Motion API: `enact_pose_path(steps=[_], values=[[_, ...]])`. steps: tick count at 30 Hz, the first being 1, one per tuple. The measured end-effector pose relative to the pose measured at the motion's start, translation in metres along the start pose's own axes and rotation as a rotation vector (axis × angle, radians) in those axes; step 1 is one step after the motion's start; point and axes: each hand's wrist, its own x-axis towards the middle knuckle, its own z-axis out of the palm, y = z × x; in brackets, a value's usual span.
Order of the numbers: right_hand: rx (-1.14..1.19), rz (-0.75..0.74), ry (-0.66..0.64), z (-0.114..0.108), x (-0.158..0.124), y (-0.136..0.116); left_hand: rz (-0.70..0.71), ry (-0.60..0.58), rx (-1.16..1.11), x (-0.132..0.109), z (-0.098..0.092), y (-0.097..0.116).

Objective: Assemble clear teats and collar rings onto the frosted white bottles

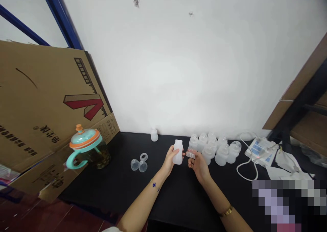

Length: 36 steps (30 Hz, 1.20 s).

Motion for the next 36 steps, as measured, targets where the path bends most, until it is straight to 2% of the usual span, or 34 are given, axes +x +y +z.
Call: enact_pose_path(steps=[10,20,36], values=[[0.054,-0.006,0.008,0.002,-0.001,-0.001,0.128,0.004,0.196,-0.003,0.001,-0.004],[0.09,0.005,-0.037,0.0,0.0,0.001,0.155,-0.007,0.227,-0.008,0.013,-0.007],[0.089,0.018,-0.021,-0.001,0.001,0.001,0.113,-0.016,0.193,-0.006,0.01,-0.011]])
